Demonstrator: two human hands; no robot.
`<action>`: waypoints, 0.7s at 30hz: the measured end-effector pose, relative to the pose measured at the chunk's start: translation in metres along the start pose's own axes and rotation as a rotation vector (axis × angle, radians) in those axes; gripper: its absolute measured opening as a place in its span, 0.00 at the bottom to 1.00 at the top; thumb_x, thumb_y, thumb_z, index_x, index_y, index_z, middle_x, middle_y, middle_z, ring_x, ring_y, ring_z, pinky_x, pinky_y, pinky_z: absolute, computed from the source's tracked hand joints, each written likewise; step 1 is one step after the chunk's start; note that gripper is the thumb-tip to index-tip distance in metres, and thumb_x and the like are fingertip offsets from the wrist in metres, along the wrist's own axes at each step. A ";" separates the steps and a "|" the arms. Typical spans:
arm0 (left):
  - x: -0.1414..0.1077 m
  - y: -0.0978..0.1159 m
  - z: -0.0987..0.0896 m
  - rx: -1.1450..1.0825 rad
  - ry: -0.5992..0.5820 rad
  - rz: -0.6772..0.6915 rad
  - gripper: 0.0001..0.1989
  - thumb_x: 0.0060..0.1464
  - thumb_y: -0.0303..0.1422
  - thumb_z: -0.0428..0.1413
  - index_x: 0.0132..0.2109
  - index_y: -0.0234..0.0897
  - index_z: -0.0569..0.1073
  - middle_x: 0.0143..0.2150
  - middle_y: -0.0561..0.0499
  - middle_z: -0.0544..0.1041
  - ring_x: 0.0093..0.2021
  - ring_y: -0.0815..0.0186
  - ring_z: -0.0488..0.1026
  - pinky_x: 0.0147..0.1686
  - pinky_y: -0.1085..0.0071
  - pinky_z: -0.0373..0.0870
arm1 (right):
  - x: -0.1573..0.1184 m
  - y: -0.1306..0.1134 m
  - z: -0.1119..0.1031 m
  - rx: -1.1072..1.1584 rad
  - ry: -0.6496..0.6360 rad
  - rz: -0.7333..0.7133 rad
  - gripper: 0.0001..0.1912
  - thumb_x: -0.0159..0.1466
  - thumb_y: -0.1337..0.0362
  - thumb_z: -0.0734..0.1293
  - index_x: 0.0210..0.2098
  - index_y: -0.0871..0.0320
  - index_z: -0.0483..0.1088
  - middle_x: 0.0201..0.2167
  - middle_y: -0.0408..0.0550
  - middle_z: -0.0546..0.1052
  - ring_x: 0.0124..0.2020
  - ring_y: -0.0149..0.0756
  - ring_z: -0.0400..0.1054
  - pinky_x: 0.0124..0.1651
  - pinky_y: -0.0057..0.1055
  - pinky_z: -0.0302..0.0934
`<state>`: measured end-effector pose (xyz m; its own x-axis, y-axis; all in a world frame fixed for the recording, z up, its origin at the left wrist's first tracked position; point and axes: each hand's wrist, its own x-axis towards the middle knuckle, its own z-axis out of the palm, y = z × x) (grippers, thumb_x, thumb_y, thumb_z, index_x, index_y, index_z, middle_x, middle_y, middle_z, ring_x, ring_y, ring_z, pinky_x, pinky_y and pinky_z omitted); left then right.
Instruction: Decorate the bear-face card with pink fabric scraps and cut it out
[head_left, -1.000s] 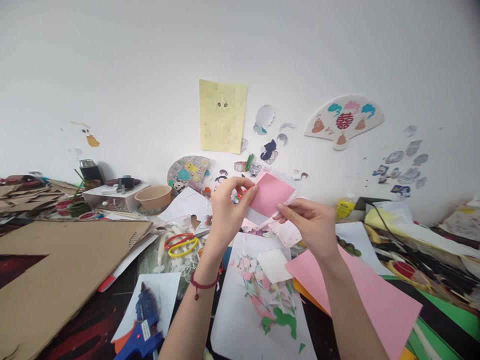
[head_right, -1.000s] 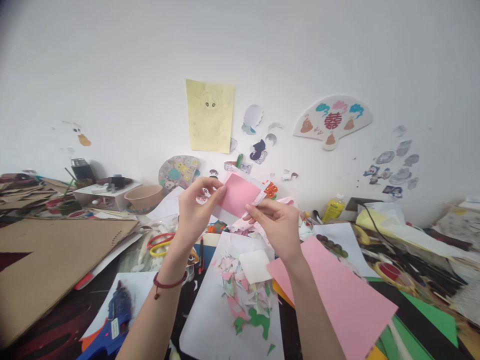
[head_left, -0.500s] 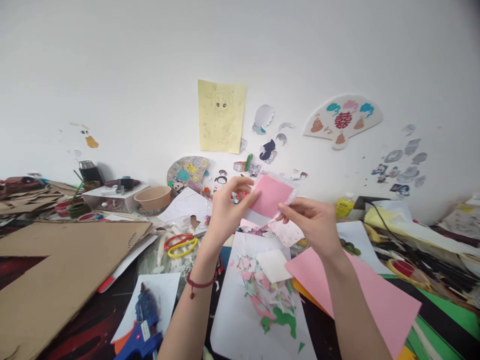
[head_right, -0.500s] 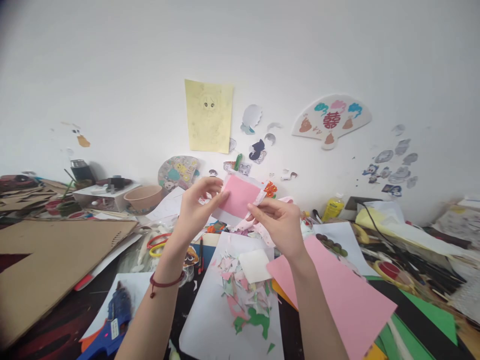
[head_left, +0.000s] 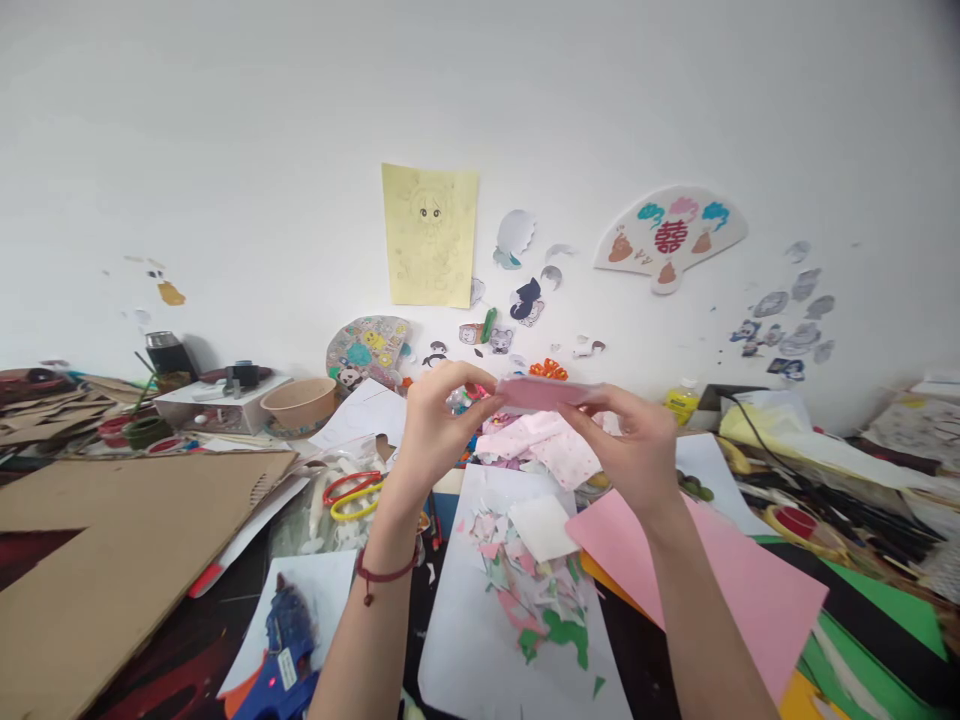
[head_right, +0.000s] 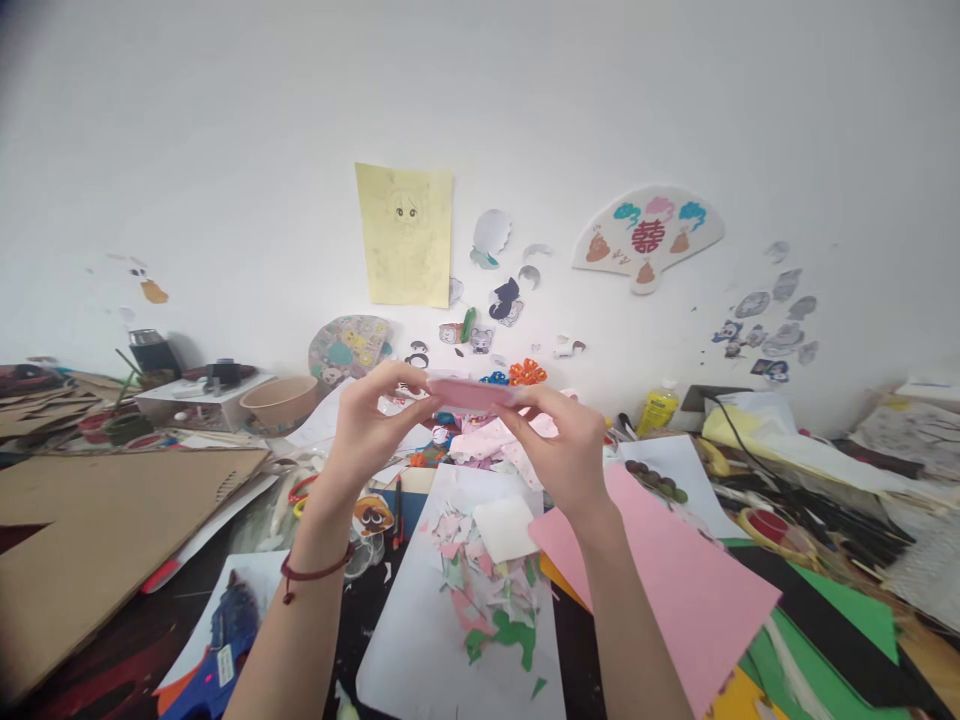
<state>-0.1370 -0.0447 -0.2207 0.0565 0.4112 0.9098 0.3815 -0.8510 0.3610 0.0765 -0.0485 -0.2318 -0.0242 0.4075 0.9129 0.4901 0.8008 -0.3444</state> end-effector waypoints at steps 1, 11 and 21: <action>0.000 0.001 -0.001 0.011 0.008 0.040 0.03 0.54 0.29 0.62 0.34 0.43 0.76 0.34 0.53 0.79 0.35 0.65 0.73 0.40 0.64 0.68 | 0.000 0.000 0.000 -0.016 0.020 -0.069 0.02 0.62 0.66 0.70 0.33 0.53 0.76 0.30 0.45 0.80 0.32 0.37 0.73 0.36 0.35 0.69; 0.001 0.000 0.002 0.123 0.109 0.346 0.10 0.57 0.25 0.59 0.29 0.44 0.75 0.34 0.55 0.80 0.37 0.64 0.70 0.42 0.62 0.64 | -0.003 0.008 0.000 -0.190 0.238 -0.433 0.13 0.60 0.74 0.70 0.29 0.45 0.78 0.31 0.41 0.82 0.32 0.39 0.77 0.31 0.36 0.69; -0.001 -0.002 -0.001 0.095 0.056 0.257 0.08 0.59 0.28 0.58 0.32 0.44 0.77 0.35 0.54 0.81 0.38 0.64 0.72 0.45 0.61 0.65 | -0.001 0.005 -0.001 -0.081 0.192 -0.463 0.16 0.59 0.78 0.68 0.35 0.48 0.79 0.32 0.44 0.82 0.33 0.38 0.75 0.34 0.35 0.69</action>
<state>-0.1387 -0.0435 -0.2220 0.1129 0.1646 0.9799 0.4460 -0.8896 0.0981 0.0800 -0.0455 -0.2344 -0.0986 -0.0766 0.9922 0.5320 0.8385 0.1176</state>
